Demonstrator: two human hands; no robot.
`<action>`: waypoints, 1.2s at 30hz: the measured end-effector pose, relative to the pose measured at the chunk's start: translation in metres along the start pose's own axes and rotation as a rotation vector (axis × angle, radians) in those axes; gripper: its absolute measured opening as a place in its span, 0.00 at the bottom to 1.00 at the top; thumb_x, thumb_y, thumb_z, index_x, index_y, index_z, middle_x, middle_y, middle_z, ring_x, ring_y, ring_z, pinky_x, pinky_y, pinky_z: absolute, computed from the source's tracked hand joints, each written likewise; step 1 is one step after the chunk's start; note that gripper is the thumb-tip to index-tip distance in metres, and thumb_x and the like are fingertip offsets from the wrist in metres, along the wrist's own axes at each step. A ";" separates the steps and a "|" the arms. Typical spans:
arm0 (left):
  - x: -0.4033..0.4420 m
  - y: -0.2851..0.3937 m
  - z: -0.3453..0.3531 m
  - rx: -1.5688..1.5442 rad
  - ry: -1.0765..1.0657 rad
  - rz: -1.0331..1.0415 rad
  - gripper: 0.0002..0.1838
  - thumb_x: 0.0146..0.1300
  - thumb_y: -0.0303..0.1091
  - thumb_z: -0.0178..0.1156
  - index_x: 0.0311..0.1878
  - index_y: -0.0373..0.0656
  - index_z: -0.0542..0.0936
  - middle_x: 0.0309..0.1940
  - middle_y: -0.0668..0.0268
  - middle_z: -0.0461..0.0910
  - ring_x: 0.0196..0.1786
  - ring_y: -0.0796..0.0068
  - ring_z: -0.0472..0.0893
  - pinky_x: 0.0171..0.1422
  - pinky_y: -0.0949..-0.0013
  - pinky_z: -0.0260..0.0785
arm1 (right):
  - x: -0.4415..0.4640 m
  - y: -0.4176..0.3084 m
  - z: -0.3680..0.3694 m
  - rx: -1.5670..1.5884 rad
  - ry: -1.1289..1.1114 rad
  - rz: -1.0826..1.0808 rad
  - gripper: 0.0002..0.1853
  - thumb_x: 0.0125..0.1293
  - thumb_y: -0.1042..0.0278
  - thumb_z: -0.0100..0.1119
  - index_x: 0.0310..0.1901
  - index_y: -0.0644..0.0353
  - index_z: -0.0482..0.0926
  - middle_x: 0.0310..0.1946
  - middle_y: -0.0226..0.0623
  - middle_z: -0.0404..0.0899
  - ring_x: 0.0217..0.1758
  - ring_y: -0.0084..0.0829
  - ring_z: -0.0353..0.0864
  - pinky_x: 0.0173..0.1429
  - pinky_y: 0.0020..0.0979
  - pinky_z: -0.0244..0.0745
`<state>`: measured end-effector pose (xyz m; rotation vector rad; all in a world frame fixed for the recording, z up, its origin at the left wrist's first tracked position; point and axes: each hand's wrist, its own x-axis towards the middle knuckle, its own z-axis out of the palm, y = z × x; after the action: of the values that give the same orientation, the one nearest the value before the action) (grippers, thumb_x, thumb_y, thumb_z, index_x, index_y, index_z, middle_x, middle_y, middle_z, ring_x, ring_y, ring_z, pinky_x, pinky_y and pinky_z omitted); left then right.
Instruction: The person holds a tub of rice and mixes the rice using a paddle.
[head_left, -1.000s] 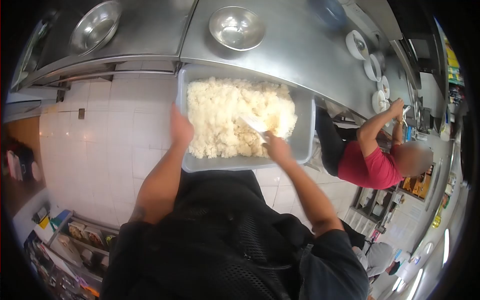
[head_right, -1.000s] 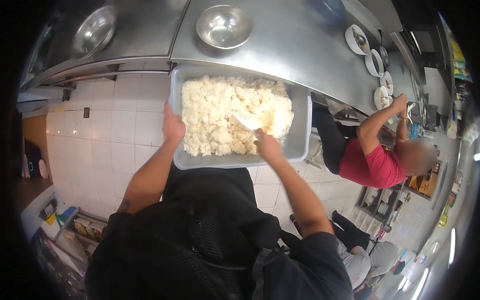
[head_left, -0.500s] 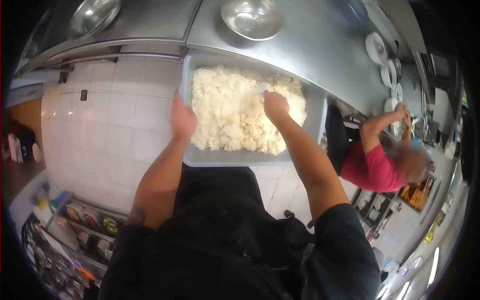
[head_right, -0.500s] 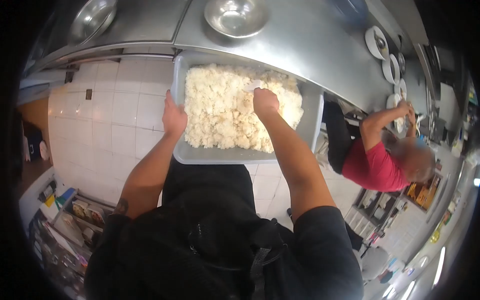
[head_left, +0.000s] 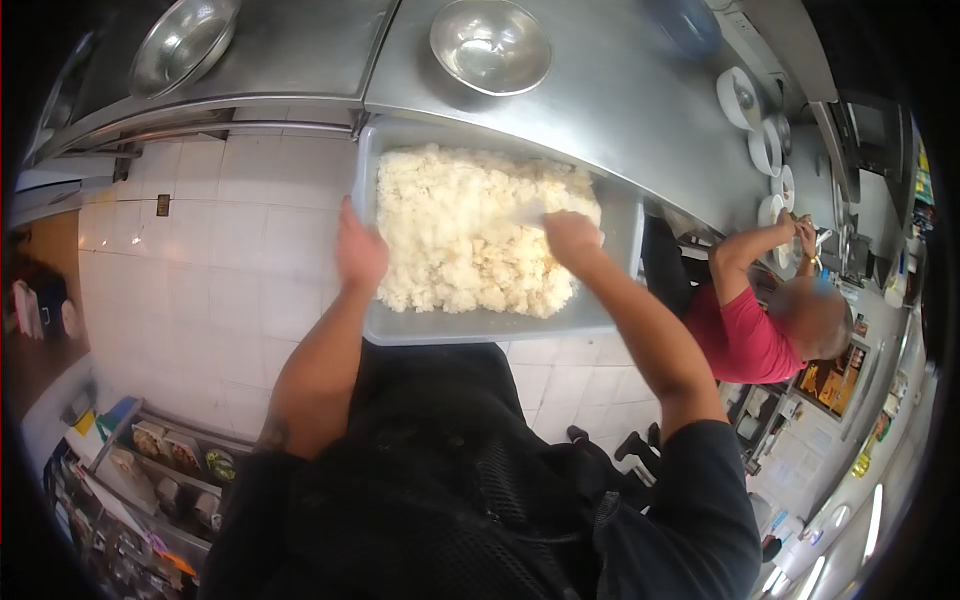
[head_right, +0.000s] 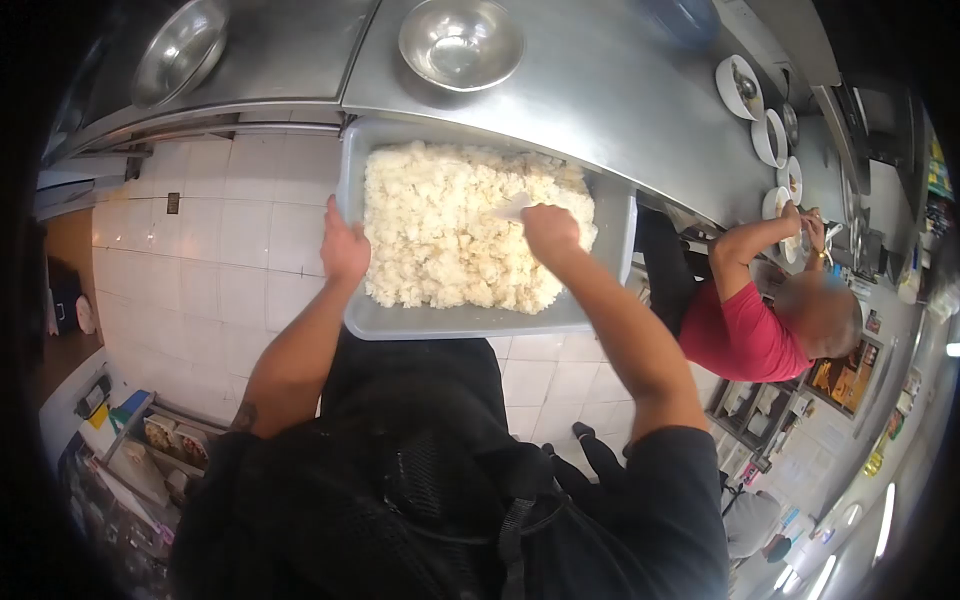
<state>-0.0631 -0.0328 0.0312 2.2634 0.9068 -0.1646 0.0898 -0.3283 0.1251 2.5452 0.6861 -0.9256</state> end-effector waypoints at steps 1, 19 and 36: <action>0.004 0.000 -0.001 0.005 0.003 -0.003 0.38 0.70 0.31 0.54 0.79 0.43 0.50 0.68 0.44 0.69 0.63 0.40 0.76 0.66 0.47 0.71 | 0.019 -0.014 0.017 -0.015 -0.021 0.031 0.16 0.70 0.75 0.52 0.56 0.58 0.81 0.41 0.45 0.88 0.48 0.45 0.89 0.51 0.43 0.85; 0.000 0.000 0.003 0.012 0.026 0.007 0.38 0.70 0.30 0.54 0.80 0.43 0.51 0.68 0.47 0.71 0.61 0.41 0.78 0.63 0.45 0.73 | -0.011 0.075 -0.002 0.080 0.093 0.205 0.19 0.66 0.76 0.52 0.56 0.53 0.83 0.45 0.48 0.87 0.50 0.49 0.87 0.52 0.45 0.84; 0.002 -0.003 0.010 -0.020 0.036 -0.019 0.36 0.69 0.29 0.54 0.79 0.42 0.55 0.71 0.48 0.69 0.66 0.42 0.75 0.69 0.48 0.69 | -0.076 -0.004 0.021 0.440 0.083 0.134 0.22 0.62 0.77 0.56 0.58 0.51 0.82 0.43 0.50 0.87 0.47 0.49 0.87 0.53 0.46 0.82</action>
<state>-0.0620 -0.0365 0.0211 2.2464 0.9455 -0.1230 0.0266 -0.3593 0.1601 2.9823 0.3546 -1.0214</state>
